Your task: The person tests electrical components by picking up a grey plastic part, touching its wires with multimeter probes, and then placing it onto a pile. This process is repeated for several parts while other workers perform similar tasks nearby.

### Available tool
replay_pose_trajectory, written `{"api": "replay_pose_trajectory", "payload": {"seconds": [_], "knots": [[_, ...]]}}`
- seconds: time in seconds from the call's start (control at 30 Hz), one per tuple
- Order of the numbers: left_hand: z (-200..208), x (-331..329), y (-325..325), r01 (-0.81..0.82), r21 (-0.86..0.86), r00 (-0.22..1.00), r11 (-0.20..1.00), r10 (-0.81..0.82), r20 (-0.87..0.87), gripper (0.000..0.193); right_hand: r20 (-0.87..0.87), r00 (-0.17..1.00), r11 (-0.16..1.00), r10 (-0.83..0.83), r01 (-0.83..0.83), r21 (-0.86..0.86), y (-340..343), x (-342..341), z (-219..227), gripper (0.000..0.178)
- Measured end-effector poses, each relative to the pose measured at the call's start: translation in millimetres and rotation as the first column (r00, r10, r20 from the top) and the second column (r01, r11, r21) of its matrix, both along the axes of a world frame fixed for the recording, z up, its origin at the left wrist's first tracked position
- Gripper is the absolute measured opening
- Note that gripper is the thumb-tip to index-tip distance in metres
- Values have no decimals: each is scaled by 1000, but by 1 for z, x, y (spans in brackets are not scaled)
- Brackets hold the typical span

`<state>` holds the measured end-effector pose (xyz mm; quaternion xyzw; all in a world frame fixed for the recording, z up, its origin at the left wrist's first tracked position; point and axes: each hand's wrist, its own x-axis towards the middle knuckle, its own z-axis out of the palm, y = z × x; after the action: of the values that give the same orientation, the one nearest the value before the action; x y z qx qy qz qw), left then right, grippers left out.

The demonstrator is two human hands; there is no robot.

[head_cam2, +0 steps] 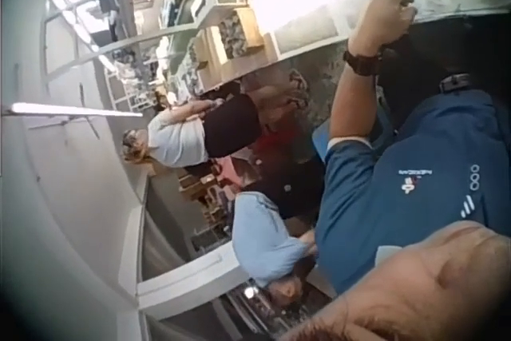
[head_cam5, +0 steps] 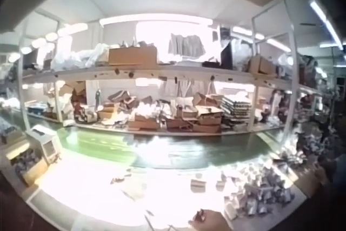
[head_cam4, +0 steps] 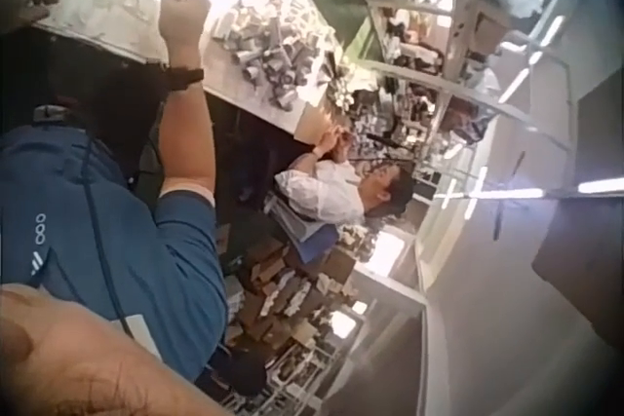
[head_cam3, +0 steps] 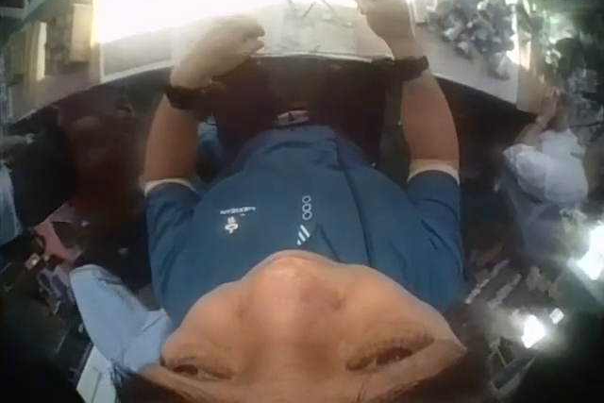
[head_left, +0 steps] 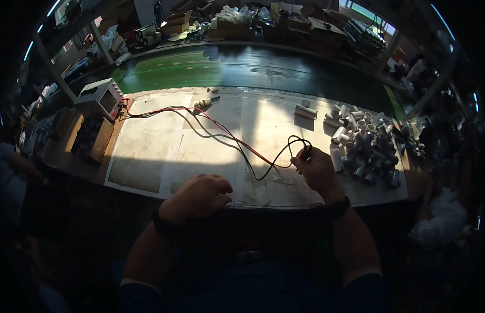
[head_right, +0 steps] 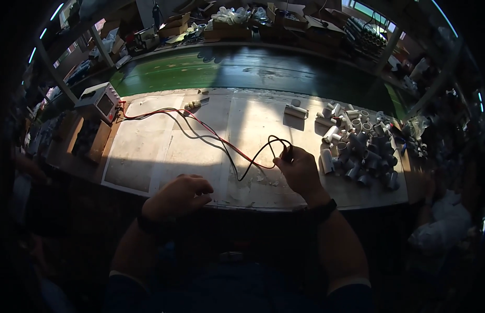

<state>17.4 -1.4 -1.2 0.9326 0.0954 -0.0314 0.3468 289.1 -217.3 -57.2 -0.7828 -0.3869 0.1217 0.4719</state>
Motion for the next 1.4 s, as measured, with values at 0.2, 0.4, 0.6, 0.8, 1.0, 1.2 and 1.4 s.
{"api": "replay_pose_trajectory", "payload": {"seconds": [0.2, 0.4, 0.6, 0.8, 1.0, 1.2, 1.4], "knots": [[-24, 34, 47, -315, 0, 911, 949, 303, 280, 17, -14, 999, 993, -32, 33, 114, -24, -8, -1, 17], [-45, 124, 166, -472, 308, 818, 826, 281, 502, 18, 203, 973, 970, 107, -57, -237, -20, -11, 23, 15], [-71, 178, 229, -391, 674, 914, 627, 351, 203, 20, 56, 998, 1000, 7, -5, -28, -30, 2, 8, 14], [-55, 180, 229, -521, 607, 849, 600, 435, 300, 36, -60, 997, 999, -51, 49, -22, -29, 17, -1, 14], [20, 124, 96, -329, -42, 895, 944, 325, 307, 31, -654, 753, 988, -69, 143, 61, -19, 25, 13, 20], [14, 62, -31, -50, -322, 992, 945, 9, -129, 22, -767, 642, 978, 27, 141, 152, -22, 3, 10, 21], [-41, 90, -86, -98, -300, 951, 949, 178, 254, 25, -670, 739, 998, 66, -47, 47, -17, -27, 22, 22]]}}
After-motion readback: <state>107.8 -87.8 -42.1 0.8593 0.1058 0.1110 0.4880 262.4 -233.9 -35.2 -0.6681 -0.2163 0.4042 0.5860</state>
